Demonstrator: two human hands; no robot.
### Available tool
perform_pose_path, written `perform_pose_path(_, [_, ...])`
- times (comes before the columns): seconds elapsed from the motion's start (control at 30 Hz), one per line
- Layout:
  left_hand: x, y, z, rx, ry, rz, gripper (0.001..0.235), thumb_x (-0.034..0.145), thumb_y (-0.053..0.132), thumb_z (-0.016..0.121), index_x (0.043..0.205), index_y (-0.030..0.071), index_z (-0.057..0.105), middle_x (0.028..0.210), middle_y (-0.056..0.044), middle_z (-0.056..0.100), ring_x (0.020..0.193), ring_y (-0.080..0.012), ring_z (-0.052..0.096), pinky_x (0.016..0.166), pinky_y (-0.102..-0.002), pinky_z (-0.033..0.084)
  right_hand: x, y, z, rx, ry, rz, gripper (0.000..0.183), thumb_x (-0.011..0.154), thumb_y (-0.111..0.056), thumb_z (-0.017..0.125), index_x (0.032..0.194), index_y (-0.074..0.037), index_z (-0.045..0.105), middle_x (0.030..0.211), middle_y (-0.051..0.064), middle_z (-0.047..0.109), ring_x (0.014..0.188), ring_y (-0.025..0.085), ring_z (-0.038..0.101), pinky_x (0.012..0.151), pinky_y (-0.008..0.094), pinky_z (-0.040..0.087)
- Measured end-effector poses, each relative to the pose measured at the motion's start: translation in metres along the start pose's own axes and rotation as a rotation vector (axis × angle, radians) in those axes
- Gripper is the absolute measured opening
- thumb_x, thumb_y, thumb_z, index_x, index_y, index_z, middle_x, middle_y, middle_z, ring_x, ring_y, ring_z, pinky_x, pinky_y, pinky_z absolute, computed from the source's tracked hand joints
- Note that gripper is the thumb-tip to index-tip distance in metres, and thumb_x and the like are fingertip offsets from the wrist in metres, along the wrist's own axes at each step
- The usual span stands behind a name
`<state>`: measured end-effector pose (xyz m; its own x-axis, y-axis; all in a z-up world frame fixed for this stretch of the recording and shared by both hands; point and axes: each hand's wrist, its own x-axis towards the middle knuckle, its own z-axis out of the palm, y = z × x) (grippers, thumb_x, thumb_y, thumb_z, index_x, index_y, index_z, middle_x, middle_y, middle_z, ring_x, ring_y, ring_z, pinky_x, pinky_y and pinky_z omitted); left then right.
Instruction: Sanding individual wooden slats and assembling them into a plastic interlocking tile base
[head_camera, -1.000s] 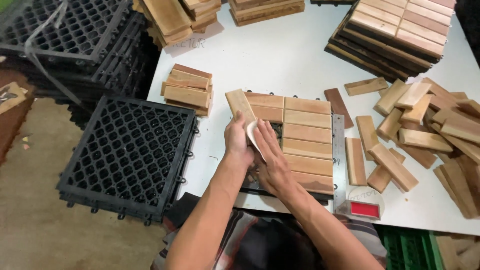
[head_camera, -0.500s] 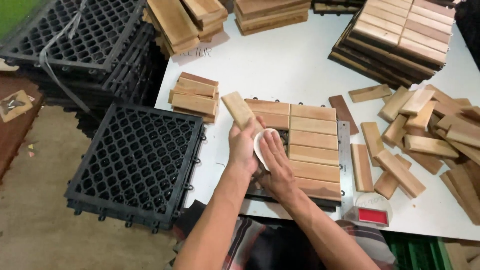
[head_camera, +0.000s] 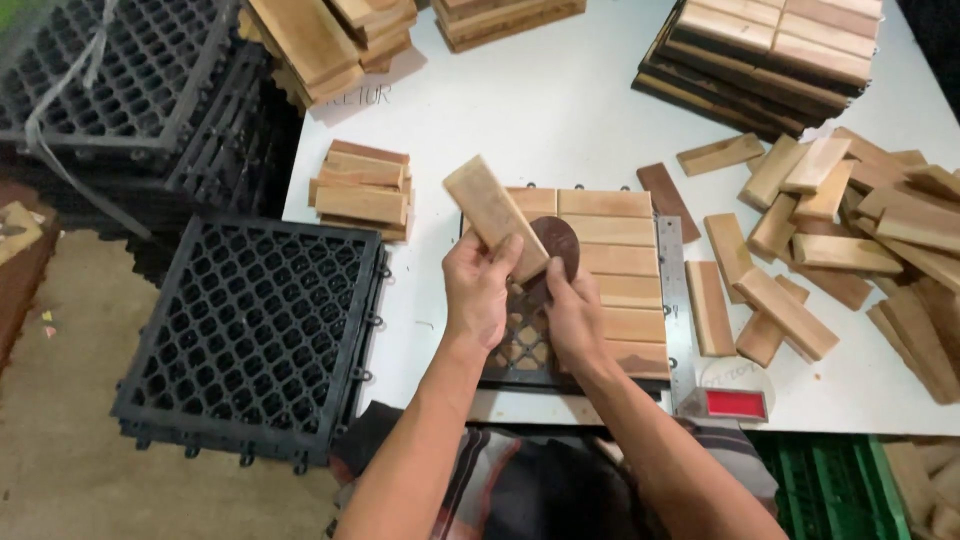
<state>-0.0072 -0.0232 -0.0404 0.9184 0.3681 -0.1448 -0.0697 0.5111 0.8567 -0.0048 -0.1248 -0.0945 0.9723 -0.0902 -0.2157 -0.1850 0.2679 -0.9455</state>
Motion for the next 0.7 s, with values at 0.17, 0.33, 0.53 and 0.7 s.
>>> perform_pose_path(0.17, [-0.011, 0.033, 0.004, 0.136, 0.055, 0.080, 0.022, 0.091, 0.010, 0.076, 0.110, 0.003, 0.068, 0.095, -0.008, 0.075, 0.085, -0.0108, 0.066, 0.079, -0.035, 0.062, -0.041, -0.075, -0.001, -0.092, -0.185, -0.148, 0.039, 0.106, -0.026, 0.045, 0.141, -0.010, 0.050, 0.133, 0.025, 0.060, 0.126, 0.039, 0.057, 0.111, 0.056, 0.042])
perform_pose_path(0.33, [-0.024, 0.018, 0.008, 0.443, -0.085, 0.048, 0.014, 0.087, 0.009, 0.078, 0.100, 0.006, 0.072, 0.086, -0.008, 0.078, 0.080, -0.0073, 0.070, 0.073, -0.030, 0.063, -0.040, -0.068, 0.002, -0.610, -0.271, -0.176, 0.061, 0.105, -0.033, 0.028, 0.162, -0.012, 0.026, 0.161, 0.026, 0.035, 0.147, 0.045, 0.032, 0.123, 0.056, 0.022])
perform_pose_path(0.53, [-0.003, 0.005, 0.005, 0.113, -0.099, -0.043, 0.021, 0.089, 0.009, 0.077, 0.108, 0.002, 0.071, 0.091, -0.015, 0.077, 0.078, -0.0218, 0.074, 0.073, -0.039, 0.064, -0.045, -0.119, 0.006, 0.439, -0.062, 0.232, 0.058, 0.108, -0.039, 0.036, 0.151, -0.002, 0.045, 0.152, 0.021, 0.049, 0.139, 0.039, 0.049, 0.114, 0.065, 0.037])
perform_pose_path(0.7, [-0.030, 0.022, 0.017, 0.465, -0.092, 0.085, 0.014, 0.086, 0.012, 0.079, 0.094, 0.002, 0.073, 0.078, -0.012, 0.077, 0.076, -0.0101, 0.067, 0.066, -0.036, 0.061, -0.050, -0.081, -0.002, -0.610, -0.289, -0.244, 0.066, 0.105, -0.037, 0.028, 0.163, -0.009, 0.013, 0.164, 0.027, 0.026, 0.150, 0.046, 0.024, 0.124, 0.058, 0.018])
